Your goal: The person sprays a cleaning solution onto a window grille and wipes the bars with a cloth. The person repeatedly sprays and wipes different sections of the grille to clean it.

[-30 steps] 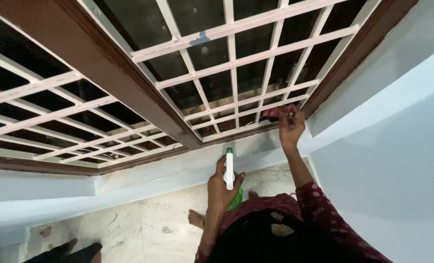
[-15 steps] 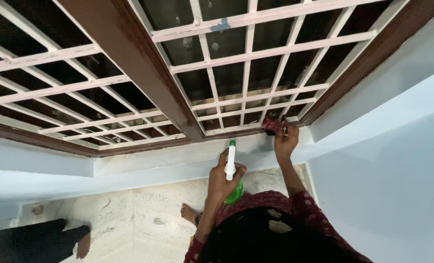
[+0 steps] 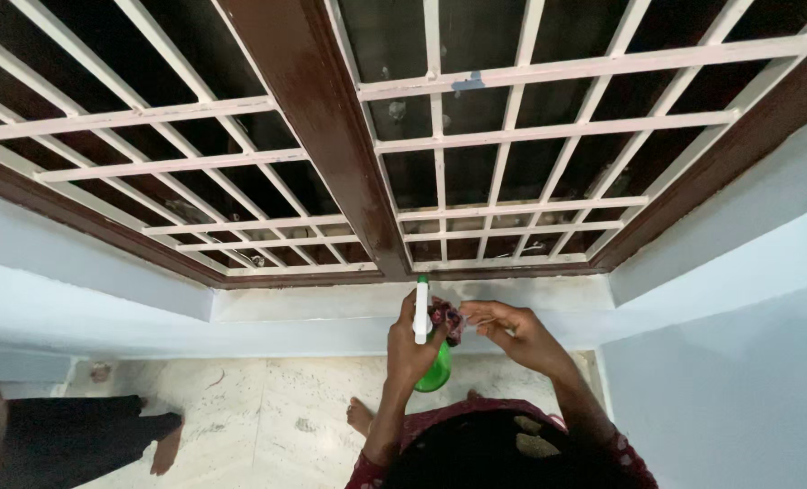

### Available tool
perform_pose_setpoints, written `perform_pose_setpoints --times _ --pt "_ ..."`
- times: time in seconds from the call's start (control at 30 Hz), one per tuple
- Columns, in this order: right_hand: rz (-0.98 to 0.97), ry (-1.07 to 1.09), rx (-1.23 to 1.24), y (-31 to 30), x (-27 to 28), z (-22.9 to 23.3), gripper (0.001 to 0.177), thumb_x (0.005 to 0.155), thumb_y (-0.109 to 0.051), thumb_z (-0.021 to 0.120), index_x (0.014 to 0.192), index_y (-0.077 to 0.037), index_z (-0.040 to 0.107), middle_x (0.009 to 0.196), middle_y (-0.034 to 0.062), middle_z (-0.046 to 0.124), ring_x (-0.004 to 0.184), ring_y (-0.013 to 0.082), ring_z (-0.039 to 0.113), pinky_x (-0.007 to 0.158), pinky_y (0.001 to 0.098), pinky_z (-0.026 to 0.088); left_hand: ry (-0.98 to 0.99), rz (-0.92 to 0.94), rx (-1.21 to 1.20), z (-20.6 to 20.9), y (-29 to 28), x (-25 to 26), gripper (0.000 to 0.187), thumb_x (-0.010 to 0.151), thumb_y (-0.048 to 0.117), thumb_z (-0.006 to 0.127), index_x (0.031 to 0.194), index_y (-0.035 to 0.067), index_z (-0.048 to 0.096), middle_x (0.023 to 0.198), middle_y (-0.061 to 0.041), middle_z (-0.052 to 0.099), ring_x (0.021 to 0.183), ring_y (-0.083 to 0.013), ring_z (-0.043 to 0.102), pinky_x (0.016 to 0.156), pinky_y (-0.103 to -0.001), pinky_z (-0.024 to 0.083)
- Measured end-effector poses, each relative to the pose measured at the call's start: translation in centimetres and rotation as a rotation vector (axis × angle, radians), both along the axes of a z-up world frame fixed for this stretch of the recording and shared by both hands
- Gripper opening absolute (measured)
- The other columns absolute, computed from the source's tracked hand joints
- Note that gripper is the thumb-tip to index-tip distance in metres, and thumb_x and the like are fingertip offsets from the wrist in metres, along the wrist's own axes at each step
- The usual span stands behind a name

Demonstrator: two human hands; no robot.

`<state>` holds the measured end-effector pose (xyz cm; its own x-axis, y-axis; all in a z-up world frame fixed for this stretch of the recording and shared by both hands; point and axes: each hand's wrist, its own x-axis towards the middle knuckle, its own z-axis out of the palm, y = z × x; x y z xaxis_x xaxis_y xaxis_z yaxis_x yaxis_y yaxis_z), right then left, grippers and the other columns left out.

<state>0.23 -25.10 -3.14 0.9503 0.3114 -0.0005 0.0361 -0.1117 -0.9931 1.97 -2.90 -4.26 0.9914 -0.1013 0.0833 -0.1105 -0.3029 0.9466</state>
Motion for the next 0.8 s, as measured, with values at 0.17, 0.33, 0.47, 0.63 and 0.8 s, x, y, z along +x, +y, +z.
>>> perform_pose_setpoints --times 0.17,0.33,0.47,0.63,0.8 --pt "0.108 -0.712 -0.047 -2.0 -3.6 11.6 0.035 0.096 -0.01 0.067 0.131 -0.009 0.064 0.145 0.0097 0.062 0.14 0.033 0.055 0.115 0.0535 0.043 -0.015 0.072 0.011 1.4 0.8 -0.4 0.066 0.08 0.013 0.083 0.137 0.004 0.053 0.1 -0.014 0.077 0.092 -0.0242 0.077 0.081 -0.036 0.059" --pt "-0.005 -0.973 0.459 0.6 -11.6 16.8 0.011 0.098 -0.01 0.067 0.097 -0.02 0.068 0.14 0.0062 0.065 0.138 0.0269 0.056 0.115 0.0528 0.05 0.034 0.035 0.022 1.8 0.3 -1.3 0.067 0.08 0.015 0.084 0.139 0.004 0.052 0.096 -0.012 0.077 0.089 -0.0231 0.076 0.08 -0.036 0.058" --pt "0.28 -1.101 0.693 0.6 -10.1 14.4 0.009 0.1 -0.011 0.063 0.096 -0.019 0.066 0.132 0.0057 0.065 0.128 0.0263 0.057 0.109 0.0529 0.051 0.099 0.049 0.035 1.6 0.7 -1.7 0.067 0.08 0.015 0.082 0.138 0.004 0.053 0.093 -0.011 0.076 0.085 -0.0223 0.076 0.078 -0.035 0.058" --pt "0.433 -1.119 0.773 -0.3 -9.8 13.0 0.01 0.102 -0.013 0.058 0.095 -0.018 0.063 0.123 0.0052 0.064 0.114 0.0257 0.059 0.103 0.0531 0.053 0.08 0.086 0.039 1.6 1.2 -1.9 0.067 0.078 0.016 0.084 0.137 0.004 0.054 0.09 -0.011 0.074 0.081 -0.0224 0.073 0.074 -0.035 0.058" --pt "0.502 -1.136 0.806 -0.5 -8.5 12.5 0.013 0.104 -0.015 0.054 0.093 -0.017 0.06 0.113 0.0047 0.063 0.101 0.025 0.061 0.096 0.0533 0.054 0.059 0.108 0.031 1.8 1.6 -2.1 0.066 0.078 0.016 0.084 0.136 0.004 0.054 0.091 -0.011 0.075 0.081 -0.0205 0.073 0.074 -0.034 0.057"
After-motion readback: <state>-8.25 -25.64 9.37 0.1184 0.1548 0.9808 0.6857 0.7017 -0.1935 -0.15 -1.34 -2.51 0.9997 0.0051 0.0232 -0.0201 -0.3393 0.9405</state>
